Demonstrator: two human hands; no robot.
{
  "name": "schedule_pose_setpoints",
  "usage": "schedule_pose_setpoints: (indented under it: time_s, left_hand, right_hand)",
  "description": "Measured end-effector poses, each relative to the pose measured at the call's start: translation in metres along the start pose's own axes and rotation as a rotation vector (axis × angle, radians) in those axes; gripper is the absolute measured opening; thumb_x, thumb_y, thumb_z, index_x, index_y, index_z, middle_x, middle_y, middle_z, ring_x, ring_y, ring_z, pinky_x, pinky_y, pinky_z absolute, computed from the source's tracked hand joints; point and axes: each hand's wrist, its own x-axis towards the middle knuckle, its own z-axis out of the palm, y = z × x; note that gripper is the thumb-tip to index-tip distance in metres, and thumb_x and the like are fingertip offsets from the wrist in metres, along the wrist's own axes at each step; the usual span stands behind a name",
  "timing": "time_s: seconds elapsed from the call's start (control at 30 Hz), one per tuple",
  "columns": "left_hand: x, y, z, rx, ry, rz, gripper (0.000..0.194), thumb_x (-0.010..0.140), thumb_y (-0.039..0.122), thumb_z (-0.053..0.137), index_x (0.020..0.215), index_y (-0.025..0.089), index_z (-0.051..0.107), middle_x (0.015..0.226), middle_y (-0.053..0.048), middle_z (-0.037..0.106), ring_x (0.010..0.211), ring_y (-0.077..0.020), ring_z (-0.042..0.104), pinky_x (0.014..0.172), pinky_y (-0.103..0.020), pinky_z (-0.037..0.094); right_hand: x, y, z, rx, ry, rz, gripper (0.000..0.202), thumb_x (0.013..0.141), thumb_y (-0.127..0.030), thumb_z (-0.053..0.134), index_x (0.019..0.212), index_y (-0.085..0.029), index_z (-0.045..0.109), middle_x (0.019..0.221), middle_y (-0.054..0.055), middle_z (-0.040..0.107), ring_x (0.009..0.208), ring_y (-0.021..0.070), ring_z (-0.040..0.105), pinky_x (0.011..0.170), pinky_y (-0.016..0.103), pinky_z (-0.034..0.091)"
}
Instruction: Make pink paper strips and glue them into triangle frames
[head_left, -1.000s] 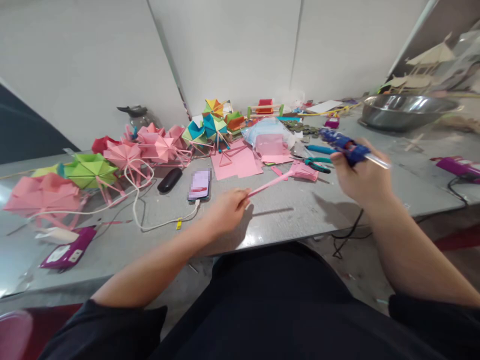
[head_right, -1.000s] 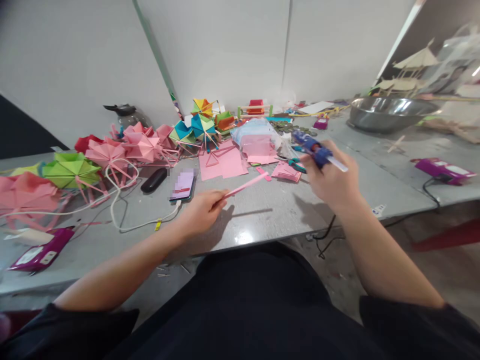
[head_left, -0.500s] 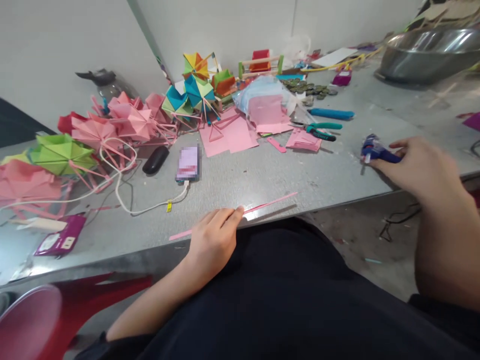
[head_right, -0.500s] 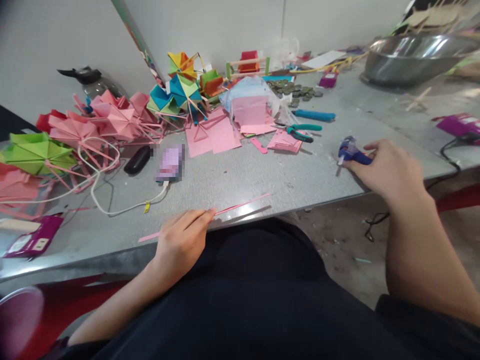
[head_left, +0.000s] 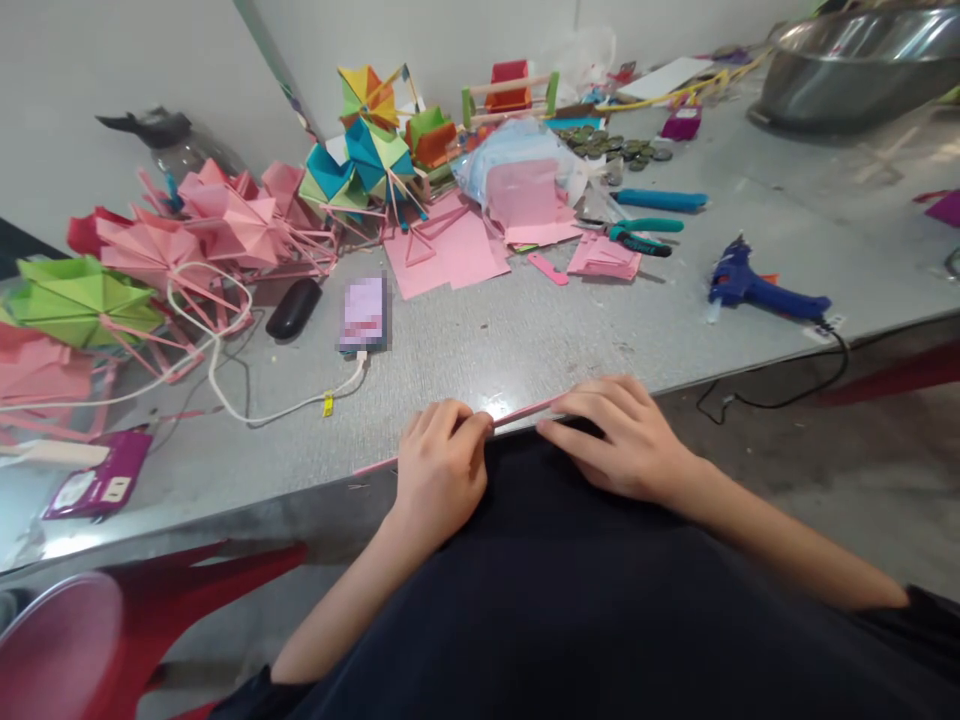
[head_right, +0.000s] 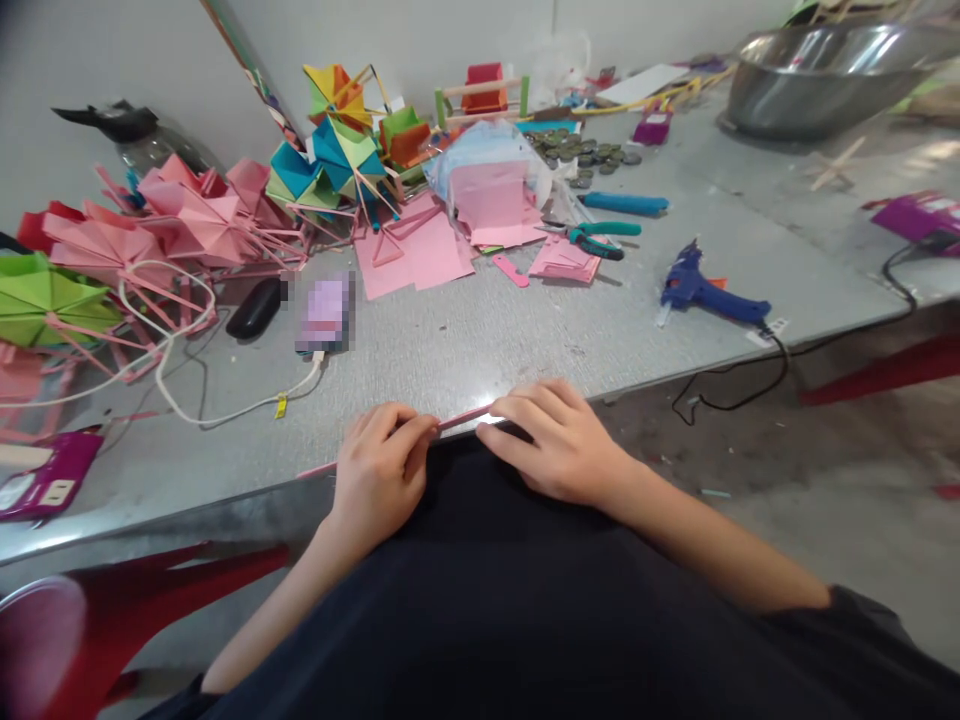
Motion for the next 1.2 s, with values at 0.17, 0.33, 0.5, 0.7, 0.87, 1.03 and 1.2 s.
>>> schedule_pose_setpoints:
  time_s: [0.17,0.33,0.5,0.7,0.87,1.03,1.2]
  left_hand:
    - [0.0,-0.005,0.004,-0.031,-0.016,0.056,0.023,0.102,0.009,0.056,0.115,0.015,0.073,0.091,-0.008,0.069,0.082,-0.0231,0.061,0.074,-0.037,0.049]
    - [0.001,-0.007,0.005,-0.081,-0.005,0.019,0.017,0.104,0.01,0.054,0.104,0.016,0.069,0.093,-0.008,0.07,0.086,-0.0233,0.062,0.078,-0.038,0.049]
    - [0.003,-0.009,0.005,-0.111,-0.071,0.03,0.022,0.102,0.008,0.053,0.105,0.018,0.072,0.096,-0.007,0.07,0.086,-0.0221,0.061,0.076,-0.036,0.048]
    - [0.004,-0.012,0.006,-0.053,-0.081,0.104,0.034,0.1,0.005,0.051,0.12,0.021,0.075,0.1,-0.008,0.071,0.09,-0.0239,0.061,0.077,-0.038,0.047]
    - [0.004,-0.011,0.006,0.027,-0.082,0.164,0.033,0.101,0.011,0.053,0.124,0.021,0.075,0.102,-0.009,0.073,0.09,-0.0251,0.061,0.078,-0.041,0.044]
    - [0.004,-0.001,0.011,0.046,0.002,0.161,0.02,0.101,0.02,0.065,0.117,0.018,0.075,0.102,-0.01,0.076,0.097,-0.0275,0.062,0.085,-0.044,0.044]
    - [0.004,0.005,0.018,0.03,0.069,0.145,0.014,0.1,0.018,0.067,0.11,0.016,0.077,0.091,-0.008,0.076,0.091,-0.0261,0.061,0.08,-0.042,0.043]
  right_hand:
    - [0.001,-0.004,0.018,-0.017,-0.009,0.043,0.014,0.103,-0.016,0.062,0.112,-0.017,0.072,0.094,0.006,0.076,0.088,0.0207,0.063,0.081,0.037,0.046]
    - [0.0,-0.005,0.021,0.01,0.001,0.091,0.012,0.102,-0.019,0.065,0.11,-0.019,0.073,0.094,0.005,0.077,0.087,0.0209,0.064,0.078,0.037,0.044]
    - [0.0,-0.005,0.022,0.014,-0.021,0.105,0.016,0.103,-0.02,0.062,0.115,-0.018,0.072,0.096,0.007,0.076,0.087,0.0214,0.064,0.078,0.037,0.045]
    - [0.003,-0.006,0.023,-0.002,-0.047,0.101,0.018,0.104,-0.024,0.06,0.113,-0.014,0.074,0.093,0.008,0.075,0.087,0.0231,0.062,0.076,0.039,0.043]
    - [0.007,-0.007,0.025,-0.004,-0.045,0.113,0.017,0.104,-0.025,0.062,0.106,-0.015,0.076,0.089,0.007,0.073,0.086,0.0226,0.061,0.076,0.039,0.041]
    - [0.012,-0.008,0.026,-0.005,-0.03,0.111,0.018,0.104,-0.023,0.06,0.1,-0.016,0.076,0.085,0.006,0.071,0.085,0.022,0.061,0.076,0.038,0.042]
    - [0.011,-0.009,0.026,-0.021,-0.02,0.087,0.02,0.106,-0.019,0.058,0.098,-0.013,0.076,0.085,0.007,0.072,0.083,0.0212,0.062,0.073,0.036,0.044]
